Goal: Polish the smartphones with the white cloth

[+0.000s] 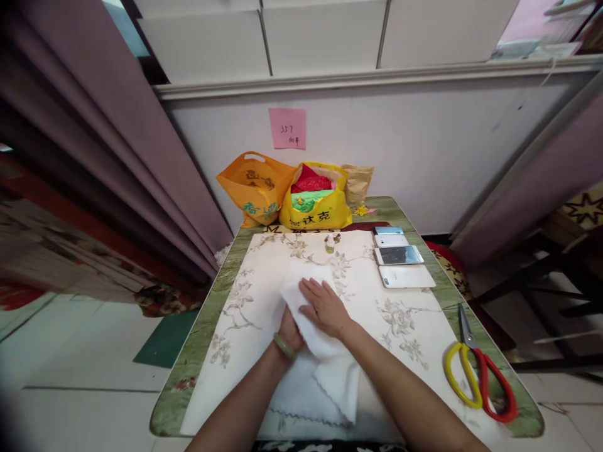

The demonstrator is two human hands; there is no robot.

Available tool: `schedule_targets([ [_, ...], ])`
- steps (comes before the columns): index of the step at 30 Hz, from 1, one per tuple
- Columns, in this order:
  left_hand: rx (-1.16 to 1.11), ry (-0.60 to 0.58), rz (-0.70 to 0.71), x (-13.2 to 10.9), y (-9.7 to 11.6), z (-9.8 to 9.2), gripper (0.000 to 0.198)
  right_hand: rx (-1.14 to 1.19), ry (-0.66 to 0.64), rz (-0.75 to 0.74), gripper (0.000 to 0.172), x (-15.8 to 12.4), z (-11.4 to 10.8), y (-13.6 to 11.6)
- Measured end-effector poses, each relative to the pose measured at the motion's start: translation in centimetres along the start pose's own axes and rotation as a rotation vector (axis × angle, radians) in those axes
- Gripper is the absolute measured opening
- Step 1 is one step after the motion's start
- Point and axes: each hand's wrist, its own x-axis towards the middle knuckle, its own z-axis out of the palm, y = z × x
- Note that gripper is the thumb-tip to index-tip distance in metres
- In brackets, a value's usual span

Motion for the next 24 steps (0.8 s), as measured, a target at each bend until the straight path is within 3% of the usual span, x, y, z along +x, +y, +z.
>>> schedule_targets([
  [5,0.014,-0.005,-0.068,-0.3,0.5,1.6,0.067,-0.17,0.115,0.213,0.06,-1.4,1.0,1.3],
  [8,0.005,-0.025,-0.081,-0.4,0.7,1.6,0.067,-0.221,0.13,0.14,0.061,-4.1,1.3,0.2],
  [11,0.004,-0.051,-0.105,-0.5,0.7,1.2,0.067,-0.196,0.063,-0.007,0.063,-5.7,1.2,-1.6],
  [15,0.019,-0.05,-0.113,-0.5,0.6,1.0,0.066,-0.126,-0.007,-0.067,0.059,-3.7,0.7,-2.5],
  [20,0.006,-0.097,-0.039,-0.6,0.6,1.7,0.063,-0.144,0.046,0.158,0.059,0.0,0.4,-0.1],
  [24,0.017,-0.121,-0.069,-0.5,0.7,1.8,0.073,-0.203,0.13,0.294,0.06,-1.2,0.9,0.7],
])
